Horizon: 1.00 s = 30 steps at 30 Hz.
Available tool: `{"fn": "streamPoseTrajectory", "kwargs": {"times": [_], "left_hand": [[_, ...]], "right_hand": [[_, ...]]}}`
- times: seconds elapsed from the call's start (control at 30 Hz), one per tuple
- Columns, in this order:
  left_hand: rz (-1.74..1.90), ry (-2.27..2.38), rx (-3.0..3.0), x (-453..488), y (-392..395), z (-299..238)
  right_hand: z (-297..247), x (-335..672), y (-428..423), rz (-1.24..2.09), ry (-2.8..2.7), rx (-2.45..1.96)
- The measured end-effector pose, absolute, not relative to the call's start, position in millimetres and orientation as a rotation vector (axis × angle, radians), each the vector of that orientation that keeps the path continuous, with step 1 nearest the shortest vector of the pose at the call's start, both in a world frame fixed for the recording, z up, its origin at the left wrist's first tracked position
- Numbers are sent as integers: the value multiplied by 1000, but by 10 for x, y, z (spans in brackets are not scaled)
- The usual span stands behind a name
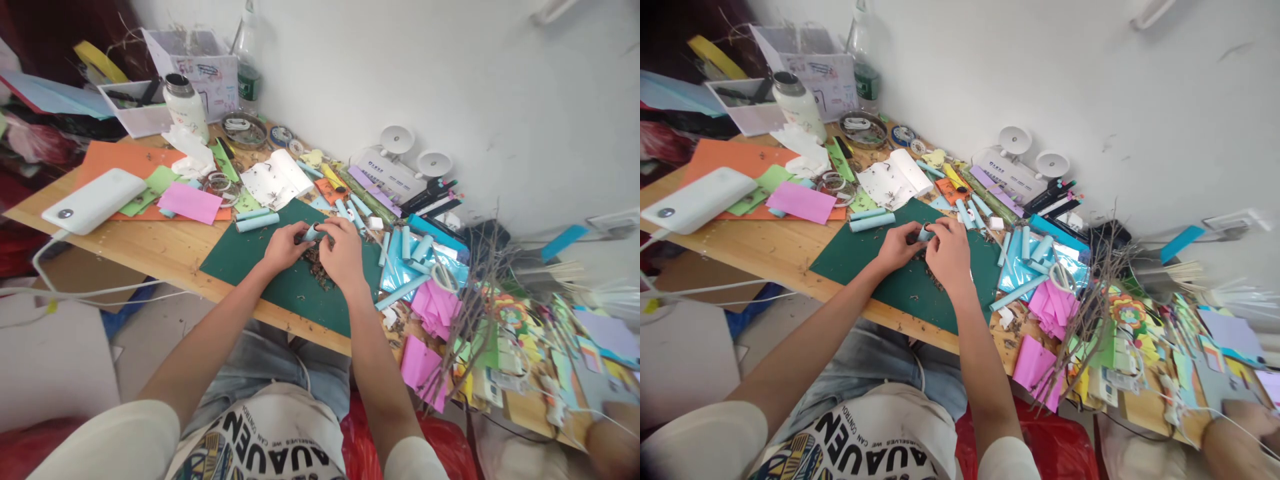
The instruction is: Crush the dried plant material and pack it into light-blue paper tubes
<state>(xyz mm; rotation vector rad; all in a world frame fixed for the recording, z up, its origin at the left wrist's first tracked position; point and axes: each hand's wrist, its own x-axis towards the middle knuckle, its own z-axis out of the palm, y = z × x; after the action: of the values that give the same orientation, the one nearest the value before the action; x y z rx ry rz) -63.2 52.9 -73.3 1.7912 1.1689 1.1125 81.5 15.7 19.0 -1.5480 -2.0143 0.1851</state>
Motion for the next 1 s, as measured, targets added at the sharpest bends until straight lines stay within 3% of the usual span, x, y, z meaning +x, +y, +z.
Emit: {"fn": "streamPoseTrajectory", "kwargs": {"times": [0.7, 1.0], "left_hand": [[1086, 1199, 1799, -635, 536, -755], [1070, 1208, 1824, -631, 545, -773]], "right_hand": [[166, 847, 229, 202, -2142, -1549], [158, 1169, 506, 302, -2383, -1320]]}}
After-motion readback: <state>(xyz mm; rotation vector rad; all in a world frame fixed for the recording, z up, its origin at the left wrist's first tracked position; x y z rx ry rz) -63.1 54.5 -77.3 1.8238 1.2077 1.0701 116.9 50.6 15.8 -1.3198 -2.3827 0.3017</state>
